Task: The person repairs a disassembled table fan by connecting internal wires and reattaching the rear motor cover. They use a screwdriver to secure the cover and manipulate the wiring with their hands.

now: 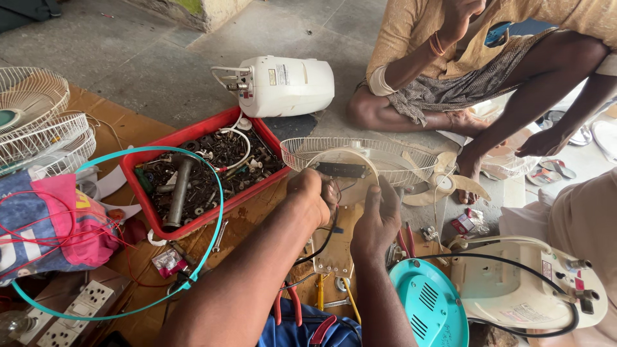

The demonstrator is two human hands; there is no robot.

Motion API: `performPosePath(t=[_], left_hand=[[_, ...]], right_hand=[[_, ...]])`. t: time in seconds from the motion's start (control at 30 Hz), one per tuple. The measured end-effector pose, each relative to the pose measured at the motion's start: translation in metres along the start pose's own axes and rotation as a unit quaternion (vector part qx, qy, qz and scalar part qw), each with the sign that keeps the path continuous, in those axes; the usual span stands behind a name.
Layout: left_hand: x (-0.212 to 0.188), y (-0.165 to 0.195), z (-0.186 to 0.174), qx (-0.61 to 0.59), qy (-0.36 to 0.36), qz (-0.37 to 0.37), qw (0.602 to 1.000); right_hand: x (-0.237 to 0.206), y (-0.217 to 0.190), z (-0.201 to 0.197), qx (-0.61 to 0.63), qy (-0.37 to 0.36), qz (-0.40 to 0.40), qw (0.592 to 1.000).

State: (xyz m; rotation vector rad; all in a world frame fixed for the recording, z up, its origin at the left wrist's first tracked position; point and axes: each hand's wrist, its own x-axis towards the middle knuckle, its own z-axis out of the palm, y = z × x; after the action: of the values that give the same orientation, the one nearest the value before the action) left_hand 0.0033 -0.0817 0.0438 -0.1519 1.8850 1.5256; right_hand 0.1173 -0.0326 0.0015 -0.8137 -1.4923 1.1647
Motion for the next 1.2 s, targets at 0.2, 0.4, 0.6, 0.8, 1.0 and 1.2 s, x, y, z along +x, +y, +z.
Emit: performPosePath(t=[0.2,0.4,0.6,0.8,1.0,1.2], left_hand=[[-0.011,-0.017,-0.022,0.195,0.049,0.285,0.937],[-0.003,-0.02,-0.032,0.354,0.025,0.488,0.798],[-0.001,-0.017,-0.027,0.396,0.026,0.515,0.76],[-0.007,-0.016,-0.019,0.401,0.021,0.49,0.774],[-0.016,0.0,0.0,0.408,0.074,0.361,0.835],[-0.018,0.011,0.01,0.453,0.057,0.233,0.858]], right_hand=[[0.005,-0.004,0.001,-0.018,0.005,0.06,0.998],[0.005,-0.006,0.001,0.036,-0.011,0.023,0.999],[0.003,-0.007,-0.003,0.017,0.008,0.029,0.999],[0.003,-0.005,-0.005,0.031,0.009,0.042,0.999],[0.002,-0.004,-0.005,-0.014,0.019,0.011,1.0],[0.0,0.007,-0.001,0.018,0.004,0.024,1.0]])
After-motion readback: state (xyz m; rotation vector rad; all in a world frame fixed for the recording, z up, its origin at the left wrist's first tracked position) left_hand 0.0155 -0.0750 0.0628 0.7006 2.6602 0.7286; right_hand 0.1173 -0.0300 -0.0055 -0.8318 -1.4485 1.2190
